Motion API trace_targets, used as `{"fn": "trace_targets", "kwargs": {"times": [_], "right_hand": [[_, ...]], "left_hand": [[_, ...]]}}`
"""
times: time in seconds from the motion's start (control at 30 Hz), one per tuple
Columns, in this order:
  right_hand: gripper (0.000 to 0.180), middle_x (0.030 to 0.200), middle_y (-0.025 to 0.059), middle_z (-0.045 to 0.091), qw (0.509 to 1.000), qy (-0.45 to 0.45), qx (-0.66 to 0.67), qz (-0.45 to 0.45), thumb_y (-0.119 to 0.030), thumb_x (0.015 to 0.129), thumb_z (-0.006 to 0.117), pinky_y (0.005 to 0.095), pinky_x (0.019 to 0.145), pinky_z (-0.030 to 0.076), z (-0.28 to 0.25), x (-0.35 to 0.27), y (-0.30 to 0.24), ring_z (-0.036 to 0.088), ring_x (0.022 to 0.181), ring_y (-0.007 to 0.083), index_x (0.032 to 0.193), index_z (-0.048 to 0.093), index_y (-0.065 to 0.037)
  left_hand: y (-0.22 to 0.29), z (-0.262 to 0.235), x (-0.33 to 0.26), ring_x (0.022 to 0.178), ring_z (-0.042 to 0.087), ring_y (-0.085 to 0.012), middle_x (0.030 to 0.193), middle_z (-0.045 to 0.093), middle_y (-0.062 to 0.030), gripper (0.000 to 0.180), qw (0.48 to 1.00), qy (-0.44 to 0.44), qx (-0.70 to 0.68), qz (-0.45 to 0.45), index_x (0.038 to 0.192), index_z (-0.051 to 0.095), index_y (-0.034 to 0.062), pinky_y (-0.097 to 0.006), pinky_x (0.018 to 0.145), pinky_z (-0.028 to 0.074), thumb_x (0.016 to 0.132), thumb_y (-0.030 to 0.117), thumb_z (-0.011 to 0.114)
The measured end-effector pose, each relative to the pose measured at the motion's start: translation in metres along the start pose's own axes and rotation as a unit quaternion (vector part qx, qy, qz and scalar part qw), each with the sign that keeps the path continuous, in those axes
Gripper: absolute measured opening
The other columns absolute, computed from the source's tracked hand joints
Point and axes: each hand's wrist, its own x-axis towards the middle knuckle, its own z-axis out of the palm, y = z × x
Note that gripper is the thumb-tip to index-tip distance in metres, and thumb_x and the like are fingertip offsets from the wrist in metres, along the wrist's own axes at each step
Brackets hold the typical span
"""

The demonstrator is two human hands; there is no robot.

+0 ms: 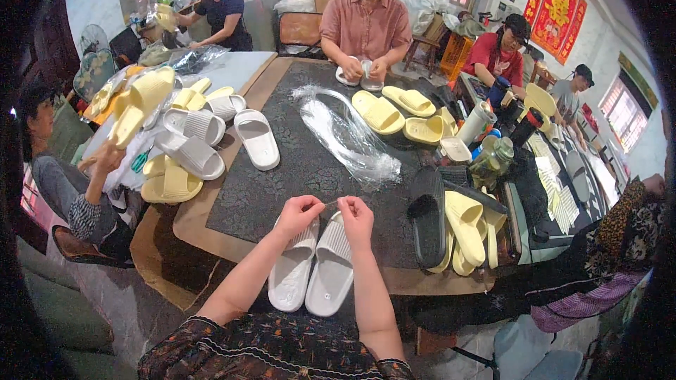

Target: Inspecting, pairing, and organizing slippers at a manufacturing work table.

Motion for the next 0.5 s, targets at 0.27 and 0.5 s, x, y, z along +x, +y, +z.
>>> {"fn": "trace_targets", "kwargs": {"times": [0.27, 0.5], "right_hand": [[0.015, 0.080, -0.0026, 0.065, 0.995, -0.047, -0.090, -0.013, -0.015, 0.089, 0.069, 0.0200, 0.066, 0.044, -0.0008, -0.0001, 0.0027, 0.055, 0.073, 0.0033, 0.092, 0.069, 0.000], [0.016, 0.073, -0.0063, 0.059, 0.998, -0.047, -0.049, -0.001, -0.017, 0.088, 0.071, 0.0203, 0.060, 0.040, -0.0002, 0.0014, 0.0058, 0.048, 0.066, 0.0016, 0.090, 0.069, -0.001]], "left_hand": [[-0.0061, 0.0018, 0.0019, 0.062, 0.059, -0.0120, 0.068, 0.066, -0.0062, 0.023, 1.000, -0.004, -0.021, -0.004, 0.089, 0.070, 0.0015, -0.030, 0.060, 0.047, 0.087, 0.024, 0.067], [-0.0006, 0.0002, 0.0009, 0.064, 0.061, -0.0134, 0.071, 0.067, -0.0079, 0.023, 1.000, -0.010, 0.011, -0.003, 0.089, 0.069, 0.0020, -0.031, 0.061, 0.048, 0.087, 0.025, 0.067]]}}
